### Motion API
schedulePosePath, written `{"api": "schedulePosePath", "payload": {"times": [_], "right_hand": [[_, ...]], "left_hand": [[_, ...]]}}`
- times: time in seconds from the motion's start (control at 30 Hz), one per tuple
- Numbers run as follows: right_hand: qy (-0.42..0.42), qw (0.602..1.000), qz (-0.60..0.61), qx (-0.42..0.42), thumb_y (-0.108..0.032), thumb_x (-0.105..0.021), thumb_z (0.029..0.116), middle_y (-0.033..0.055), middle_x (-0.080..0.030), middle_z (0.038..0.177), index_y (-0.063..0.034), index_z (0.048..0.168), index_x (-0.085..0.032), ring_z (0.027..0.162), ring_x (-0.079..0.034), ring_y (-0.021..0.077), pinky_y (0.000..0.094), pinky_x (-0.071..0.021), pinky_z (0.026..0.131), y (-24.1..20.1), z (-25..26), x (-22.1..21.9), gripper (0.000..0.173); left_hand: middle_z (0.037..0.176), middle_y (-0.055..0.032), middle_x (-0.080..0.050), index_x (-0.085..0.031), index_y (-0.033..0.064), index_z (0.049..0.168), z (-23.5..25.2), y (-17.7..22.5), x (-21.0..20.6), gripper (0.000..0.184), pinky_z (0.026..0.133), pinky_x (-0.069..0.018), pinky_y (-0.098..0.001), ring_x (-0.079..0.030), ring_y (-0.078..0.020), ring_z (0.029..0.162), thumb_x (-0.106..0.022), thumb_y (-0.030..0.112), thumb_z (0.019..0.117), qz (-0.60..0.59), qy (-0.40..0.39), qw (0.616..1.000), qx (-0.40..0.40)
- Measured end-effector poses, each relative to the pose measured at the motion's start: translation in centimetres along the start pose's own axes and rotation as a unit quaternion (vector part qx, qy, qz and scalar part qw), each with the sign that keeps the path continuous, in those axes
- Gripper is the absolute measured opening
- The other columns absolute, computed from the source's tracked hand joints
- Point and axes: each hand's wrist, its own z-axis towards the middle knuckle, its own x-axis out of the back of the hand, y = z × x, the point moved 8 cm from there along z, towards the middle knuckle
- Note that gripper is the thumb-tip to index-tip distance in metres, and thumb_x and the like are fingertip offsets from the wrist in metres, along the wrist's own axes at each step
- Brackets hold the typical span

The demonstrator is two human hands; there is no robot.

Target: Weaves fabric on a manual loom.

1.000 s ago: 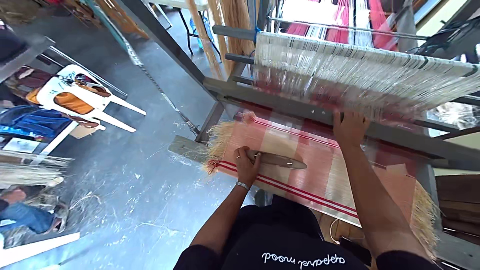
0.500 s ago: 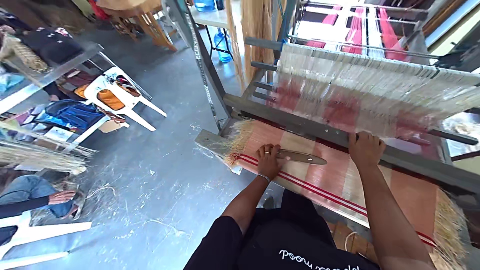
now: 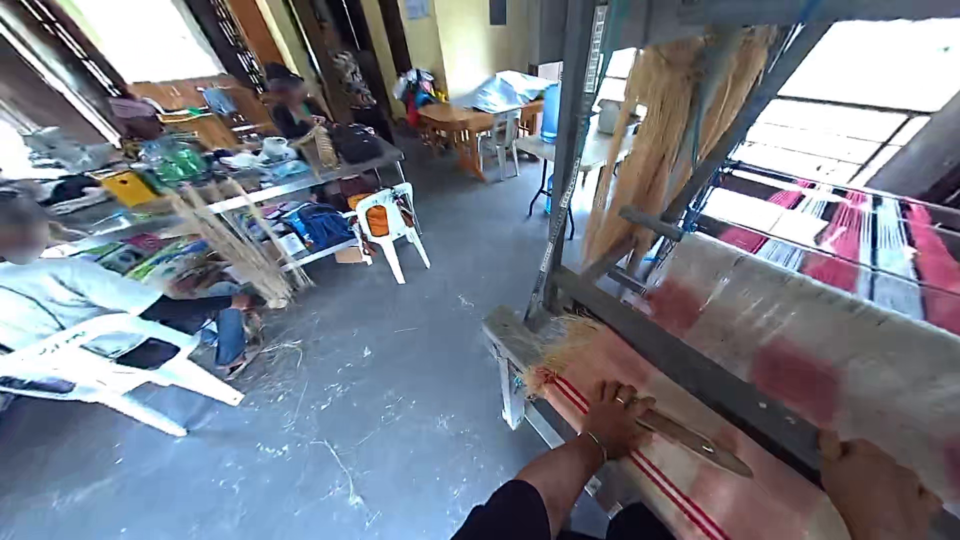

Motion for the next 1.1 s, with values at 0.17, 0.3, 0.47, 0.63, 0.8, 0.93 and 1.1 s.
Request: {"api": "schedulePosePath", "payload": {"times": [0.17, 0.3, 0.47, 0.63, 0.8, 0.93, 1.1], "right_hand": [[-0.014, 1.000, 0.027, 0.004, -0.058, -0.024, 0.1067, 0.0293, -0.061, 0.134, 0.0044, 0.124, -0.065, 0.132, -0.052, 0.0477, 0.0688, -0.0325, 0.112, -0.20, -0.19, 0.18, 0.077], [-0.016, 0.999, 0.024, 0.014, -0.056, -0.024, 0.1075, 0.0289, -0.064, 0.129, 0.0026, 0.119, -0.067, 0.129, -0.054, 0.0477, 0.0682, -0.0351, 0.109, 0.18, -0.26, -0.03, 0.074], [-0.020, 0.999, 0.033, 0.020, -0.057, -0.027, 0.1080, 0.0284, -0.064, 0.127, 0.0028, 0.117, -0.067, 0.128, -0.054, 0.0481, 0.0676, -0.0344, 0.109, 0.08, -0.40, 0.30, 0.072], [0.001, 0.999, 0.027, 0.029, -0.057, -0.025, 0.1081, 0.0284, -0.064, 0.125, 0.0036, 0.114, -0.065, 0.126, -0.055, 0.0471, 0.0667, -0.0353, 0.108, 0.18, -0.42, -0.21, 0.073], [0.001, 1.000, 0.020, 0.024, -0.056, -0.026, 0.1084, 0.0274, -0.065, 0.124, 0.0033, 0.115, -0.065, 0.126, -0.055, 0.0467, 0.0651, -0.0361, 0.108, 0.24, 0.00, -0.34, 0.072], [0.007, 1.000, 0.010, 0.020, -0.056, -0.025, 0.1088, 0.0273, -0.065, 0.123, 0.0028, 0.114, -0.064, 0.126, -0.056, 0.0459, 0.0645, -0.0354, 0.108, 0.12, 0.06, -0.36, 0.070], [0.041, 0.999, 0.017, 0.026, -0.053, -0.029, 0.1090, 0.0262, -0.067, 0.119, 0.0026, 0.110, -0.066, 0.122, -0.058, 0.0453, 0.0634, -0.0370, 0.107, -0.01, 0.04, -0.11, 0.067]], "left_hand": [[0.158, -0.0039, -0.046, -0.044, 0.0395, 0.153, -0.18, -0.09, 0.55, 0.062, 0.121, -0.0230, -0.0621, -0.034, -0.0312, 0.150, -0.051, 0.064, 0.0969, -0.017, -0.008, 1.000, 0.006], [0.157, -0.0036, -0.047, -0.044, 0.0400, 0.153, -0.23, -0.16, 0.31, 0.063, 0.122, -0.0234, -0.0601, -0.036, -0.0297, 0.149, -0.052, 0.065, 0.0961, -0.014, -0.002, 1.000, 0.002], [0.158, -0.0018, -0.046, -0.044, 0.0325, 0.154, -0.04, -0.41, 0.03, 0.069, 0.123, -0.0223, -0.0575, -0.035, -0.0268, 0.150, -0.050, 0.068, 0.0953, -0.011, -0.007, 1.000, 0.010], [0.156, -0.0025, -0.048, -0.048, 0.0240, 0.151, -0.13, -0.37, 0.44, 0.076, 0.123, -0.0228, -0.0572, -0.036, -0.0267, 0.149, -0.050, 0.072, 0.0930, -0.009, -0.005, 1.000, 0.023], [0.157, -0.0011, -0.046, -0.047, 0.0244, 0.152, 0.20, -0.48, 0.17, 0.077, 0.124, -0.0206, -0.0557, -0.034, -0.0252, 0.150, -0.048, 0.074, 0.0927, -0.008, -0.006, 1.000, 0.026], [0.157, -0.0004, -0.047, -0.047, 0.0242, 0.152, 0.35, -0.56, 0.01, 0.078, 0.124, -0.0210, -0.0546, -0.034, -0.0246, 0.150, -0.047, 0.075, 0.0930, -0.008, -0.005, 1.000, 0.026], [0.157, 0.0006, -0.047, -0.047, 0.0252, 0.152, 0.60, -0.72, -0.08, 0.077, 0.124, -0.0211, -0.0546, -0.034, -0.0239, 0.150, -0.044, 0.076, 0.0933, -0.002, -0.007, 1.000, 0.023]]}}
